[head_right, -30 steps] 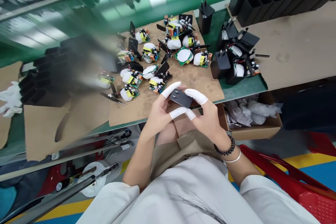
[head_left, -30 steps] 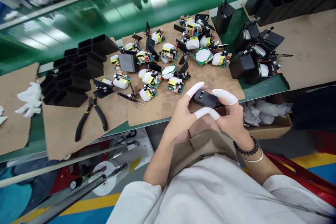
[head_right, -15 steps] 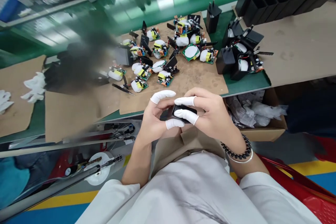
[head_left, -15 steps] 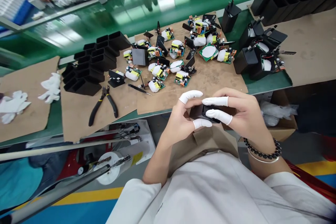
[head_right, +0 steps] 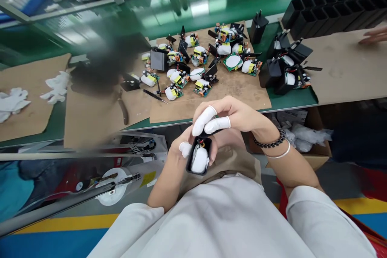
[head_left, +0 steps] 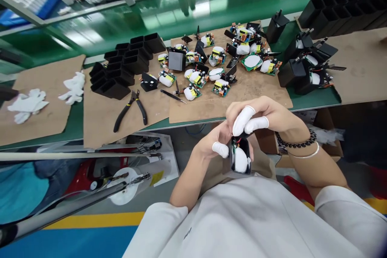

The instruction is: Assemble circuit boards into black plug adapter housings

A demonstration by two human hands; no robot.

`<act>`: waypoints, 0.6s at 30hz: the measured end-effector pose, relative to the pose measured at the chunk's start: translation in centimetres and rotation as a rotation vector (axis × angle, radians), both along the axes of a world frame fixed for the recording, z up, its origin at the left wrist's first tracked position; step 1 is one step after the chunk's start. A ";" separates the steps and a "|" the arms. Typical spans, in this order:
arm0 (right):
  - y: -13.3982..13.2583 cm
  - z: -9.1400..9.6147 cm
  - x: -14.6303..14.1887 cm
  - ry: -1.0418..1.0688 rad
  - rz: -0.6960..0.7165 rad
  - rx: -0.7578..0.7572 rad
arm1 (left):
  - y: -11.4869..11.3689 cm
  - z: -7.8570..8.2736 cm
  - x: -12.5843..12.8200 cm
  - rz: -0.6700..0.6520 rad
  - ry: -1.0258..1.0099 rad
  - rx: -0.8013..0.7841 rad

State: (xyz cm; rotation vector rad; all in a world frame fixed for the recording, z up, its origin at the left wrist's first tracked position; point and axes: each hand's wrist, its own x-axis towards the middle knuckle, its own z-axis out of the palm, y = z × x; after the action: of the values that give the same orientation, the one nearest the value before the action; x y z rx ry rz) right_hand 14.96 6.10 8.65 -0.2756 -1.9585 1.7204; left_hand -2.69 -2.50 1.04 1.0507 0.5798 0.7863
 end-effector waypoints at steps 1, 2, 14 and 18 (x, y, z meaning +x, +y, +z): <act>-0.1 -0.4 -0.3 -0.007 0.005 -0.038 | -0.1 -0.1 0.2 -0.096 -0.072 -0.090; -0.3 -0.6 -0.5 -0.018 0.006 -0.066 | -0.2 -0.3 0.5 -0.177 -0.134 -0.166; -8.2 -1.4 2.6 -0.001 -0.852 0.273 | -0.5 -0.1 0.0 0.219 -0.255 -0.151; -10.2 -2.5 2.5 -0.093 -0.819 0.327 | -0.7 0.3 0.2 0.397 -0.154 -0.087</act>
State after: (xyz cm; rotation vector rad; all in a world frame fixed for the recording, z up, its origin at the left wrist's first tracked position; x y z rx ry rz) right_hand 17.43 -4.10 6.16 -0.8970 -1.7761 0.8643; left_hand -2.45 -3.21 1.34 0.7953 0.6941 1.1681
